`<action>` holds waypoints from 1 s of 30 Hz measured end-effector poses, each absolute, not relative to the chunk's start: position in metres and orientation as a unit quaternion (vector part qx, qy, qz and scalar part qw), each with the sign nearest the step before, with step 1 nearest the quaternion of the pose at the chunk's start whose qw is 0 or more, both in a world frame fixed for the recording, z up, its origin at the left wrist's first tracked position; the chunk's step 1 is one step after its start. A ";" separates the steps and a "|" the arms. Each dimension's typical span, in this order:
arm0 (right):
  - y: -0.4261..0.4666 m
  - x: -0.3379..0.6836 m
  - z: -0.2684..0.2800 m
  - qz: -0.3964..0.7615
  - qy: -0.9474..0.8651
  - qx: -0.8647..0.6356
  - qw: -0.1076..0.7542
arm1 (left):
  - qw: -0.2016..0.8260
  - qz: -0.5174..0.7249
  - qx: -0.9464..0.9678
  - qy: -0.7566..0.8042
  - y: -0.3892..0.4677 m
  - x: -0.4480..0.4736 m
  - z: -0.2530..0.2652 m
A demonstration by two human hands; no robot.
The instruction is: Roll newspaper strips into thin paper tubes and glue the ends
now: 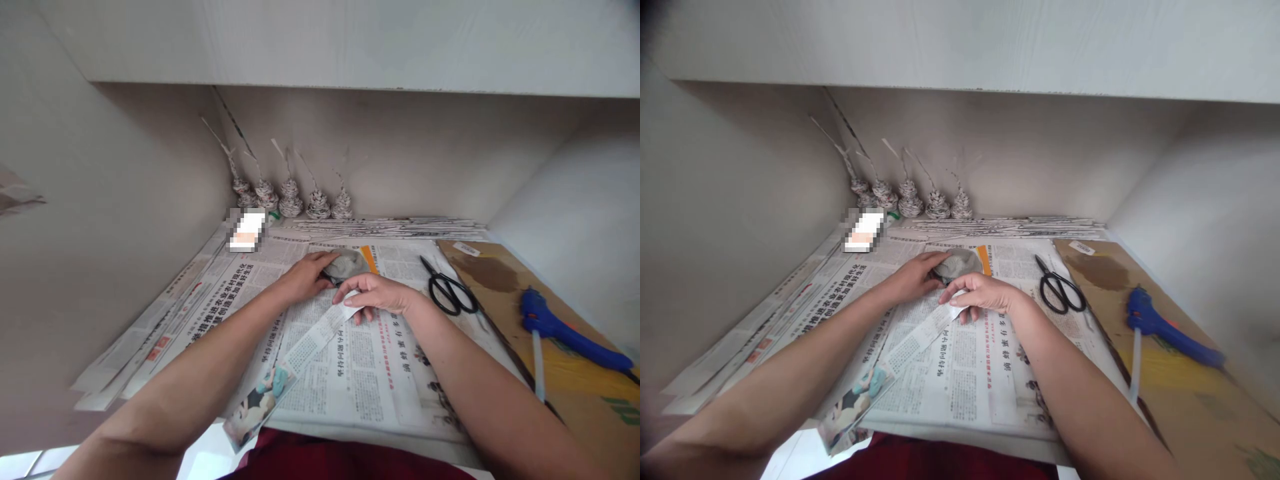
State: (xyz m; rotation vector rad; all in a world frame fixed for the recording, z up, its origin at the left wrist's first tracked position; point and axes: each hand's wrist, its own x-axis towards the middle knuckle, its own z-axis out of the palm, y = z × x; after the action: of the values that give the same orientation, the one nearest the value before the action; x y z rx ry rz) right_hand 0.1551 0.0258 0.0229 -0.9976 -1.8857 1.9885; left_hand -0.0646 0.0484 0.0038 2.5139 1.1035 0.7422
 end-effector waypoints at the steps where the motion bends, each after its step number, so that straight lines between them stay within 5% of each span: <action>1: 0.026 0.156 0.023 0.683 -0.636 -0.337 0.123 | 0.137 0.263 0.874 0.384 0.048 -0.063 0.002; 9: 0.028 0.156 0.019 0.696 -0.600 -0.340 0.201 | 0.136 0.320 0.841 0.414 0.043 -0.059 0.010; 20: 0.035 0.156 0.024 0.657 -0.501 -0.382 0.413 | 0.260 0.432 0.758 0.415 0.041 -0.054 0.017; 26: 0.023 0.145 0.039 0.587 -0.591 -0.380 0.401 | 0.532 0.410 0.627 0.395 0.025 -0.042 0.035; 30: 0.016 0.135 0.041 0.549 -0.626 -0.388 0.396 | 0.613 0.357 0.623 0.330 0.016 -0.039 0.041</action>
State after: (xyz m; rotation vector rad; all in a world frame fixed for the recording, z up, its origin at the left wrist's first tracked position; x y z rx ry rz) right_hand 0.1351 0.0157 0.0414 -0.9844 -1.5855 1.3910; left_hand -0.0389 0.0159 0.0406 1.4358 0.7615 0.8231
